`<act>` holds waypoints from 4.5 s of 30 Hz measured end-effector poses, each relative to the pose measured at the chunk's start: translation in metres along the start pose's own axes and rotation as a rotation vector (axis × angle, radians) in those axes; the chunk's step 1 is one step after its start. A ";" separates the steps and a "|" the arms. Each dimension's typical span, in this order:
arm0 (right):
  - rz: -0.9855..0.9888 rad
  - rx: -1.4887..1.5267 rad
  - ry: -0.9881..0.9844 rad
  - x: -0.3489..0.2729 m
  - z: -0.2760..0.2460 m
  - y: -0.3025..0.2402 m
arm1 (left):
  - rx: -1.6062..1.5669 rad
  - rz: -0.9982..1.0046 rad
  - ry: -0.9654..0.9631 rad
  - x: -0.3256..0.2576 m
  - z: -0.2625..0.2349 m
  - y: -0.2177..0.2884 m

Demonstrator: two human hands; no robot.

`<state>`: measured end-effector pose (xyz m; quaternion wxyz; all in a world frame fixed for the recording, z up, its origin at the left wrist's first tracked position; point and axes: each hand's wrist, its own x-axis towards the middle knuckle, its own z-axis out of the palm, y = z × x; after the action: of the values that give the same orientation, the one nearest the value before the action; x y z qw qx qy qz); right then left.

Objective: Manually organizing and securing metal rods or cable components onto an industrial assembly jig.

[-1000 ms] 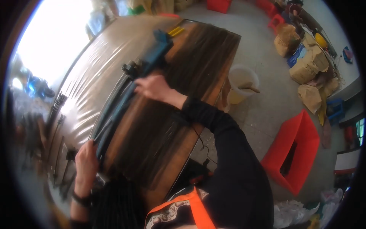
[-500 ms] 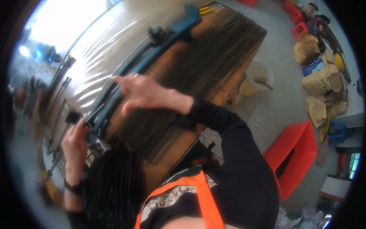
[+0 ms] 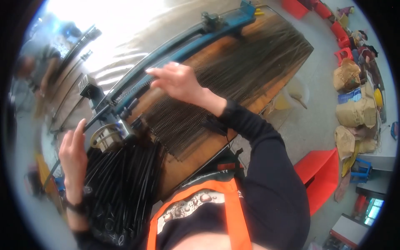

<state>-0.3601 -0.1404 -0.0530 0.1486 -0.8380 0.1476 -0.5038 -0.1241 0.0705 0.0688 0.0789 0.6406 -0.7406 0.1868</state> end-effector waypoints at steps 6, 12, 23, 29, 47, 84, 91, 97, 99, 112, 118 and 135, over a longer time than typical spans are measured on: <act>-0.287 -0.030 0.044 0.003 0.031 -0.006 | -0.071 -0.008 -0.008 -0.011 0.007 -0.013; -0.015 -0.158 -0.082 -0.013 0.019 0.045 | 0.073 -0.329 0.287 -0.060 -0.051 -0.102; 0.020 0.483 -0.472 0.101 0.157 -0.037 | -0.058 -0.622 0.222 -0.097 -0.066 -0.088; -0.218 0.315 -0.529 0.109 0.179 -0.042 | -0.127 -0.622 0.250 -0.149 -0.042 -0.104; -0.229 -0.572 -0.272 0.063 -0.017 0.114 | -0.097 -0.355 0.047 -0.101 0.042 -0.103; -0.183 -0.193 -0.319 -0.004 0.021 -0.005 | -0.206 -0.420 -0.018 -0.020 0.115 -0.082; -0.071 -0.005 -0.439 -0.003 0.043 -0.017 | -0.214 -0.413 0.007 -0.026 0.114 -0.080; 0.107 0.302 -0.458 -0.010 0.061 -0.010 | -0.185 -0.354 0.083 -0.031 0.126 -0.075; 0.164 0.305 -0.528 -0.004 0.048 -0.013 | -0.079 -0.269 0.180 -0.027 0.131 -0.084; -0.149 0.080 -0.618 -0.032 0.052 -0.032 | 0.402 -0.257 0.047 -0.090 0.074 -0.095; -0.088 0.212 -0.712 -0.014 0.049 -0.058 | -0.013 -0.631 -0.255 -0.138 0.072 0.079; 0.506 0.415 -0.956 -0.032 0.048 -0.031 | -0.535 -0.526 -0.454 -0.114 0.060 0.090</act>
<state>-0.3290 -0.0952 -0.0877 0.4756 -0.8646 0.1580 -0.0364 -0.1855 0.1630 -0.0423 0.1222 0.7891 -0.5733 -0.1838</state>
